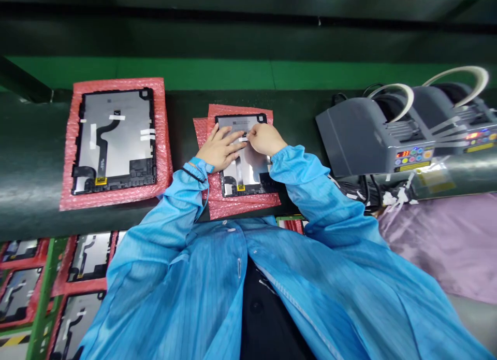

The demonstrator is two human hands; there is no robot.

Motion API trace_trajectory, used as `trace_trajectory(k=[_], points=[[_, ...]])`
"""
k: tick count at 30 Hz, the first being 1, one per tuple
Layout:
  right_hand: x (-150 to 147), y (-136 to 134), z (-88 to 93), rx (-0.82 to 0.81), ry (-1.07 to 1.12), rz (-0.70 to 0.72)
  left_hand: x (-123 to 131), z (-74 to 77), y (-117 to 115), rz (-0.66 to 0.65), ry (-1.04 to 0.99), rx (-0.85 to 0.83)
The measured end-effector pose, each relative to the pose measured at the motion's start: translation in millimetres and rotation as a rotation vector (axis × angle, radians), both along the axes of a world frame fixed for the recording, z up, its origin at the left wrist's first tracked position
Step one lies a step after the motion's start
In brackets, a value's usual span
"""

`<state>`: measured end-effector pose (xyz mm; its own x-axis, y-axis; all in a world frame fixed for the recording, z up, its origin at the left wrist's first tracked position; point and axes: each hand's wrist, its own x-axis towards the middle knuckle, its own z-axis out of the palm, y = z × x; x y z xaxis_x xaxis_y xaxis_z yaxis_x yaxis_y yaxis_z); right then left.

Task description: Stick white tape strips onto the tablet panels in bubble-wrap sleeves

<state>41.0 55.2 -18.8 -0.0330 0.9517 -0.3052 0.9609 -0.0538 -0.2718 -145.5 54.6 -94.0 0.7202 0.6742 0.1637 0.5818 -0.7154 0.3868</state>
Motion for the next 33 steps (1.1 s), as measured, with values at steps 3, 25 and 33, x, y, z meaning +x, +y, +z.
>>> trace_trajectory(k=[3,25,33], points=[[-3,2,-2.4,-0.004,-0.033,0.004,0,-1.0,1,0.000,0.012,-0.002],[208,-170,-23.3,0.740,0.949,-1.299,-9,-9.4,24,-0.015,-0.096,0.111],[224,-159,-24.7,0.931,0.985,-1.161,3,25.1,4,0.119,-0.264,0.033]])
